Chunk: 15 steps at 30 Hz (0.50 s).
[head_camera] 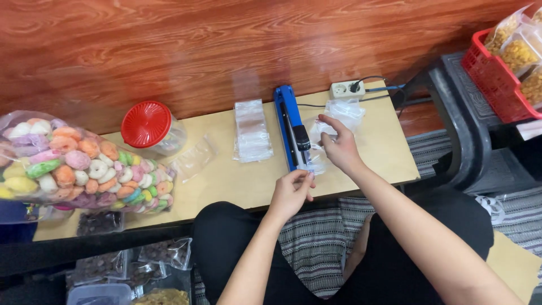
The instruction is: Sealing small plastic bags using a manual heat sealer
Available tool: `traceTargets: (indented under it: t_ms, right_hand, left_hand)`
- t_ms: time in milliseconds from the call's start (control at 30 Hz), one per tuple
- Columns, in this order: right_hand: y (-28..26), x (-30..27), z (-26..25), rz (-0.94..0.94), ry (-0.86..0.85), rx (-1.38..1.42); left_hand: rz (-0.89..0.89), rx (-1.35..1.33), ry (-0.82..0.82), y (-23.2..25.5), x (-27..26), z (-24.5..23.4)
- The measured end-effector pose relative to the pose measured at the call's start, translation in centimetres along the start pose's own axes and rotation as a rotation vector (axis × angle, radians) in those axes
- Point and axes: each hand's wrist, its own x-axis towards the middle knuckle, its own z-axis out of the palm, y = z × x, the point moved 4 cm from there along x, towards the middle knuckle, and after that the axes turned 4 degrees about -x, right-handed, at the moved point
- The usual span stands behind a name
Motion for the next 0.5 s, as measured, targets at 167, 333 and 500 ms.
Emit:
traceTargets:
  t_ms: [167,333,500]
  right_hand:
    - [0.2,0.7,0.2,-0.026,-0.049,0.027]
    - [1.2,0.7,1.0,0.000,-0.116,0.043]
    - [1.7,0.6,1.6,0.045,-0.168,0.082]
  left_hand:
    - [0.083,0.090,0.217,3.9,0.6,-4.3]
    - [0.128,0.247,0.219,5.7,2.0,-6.1]
    - [0.075,0.211,0.356,3.7,2.4,-6.9]
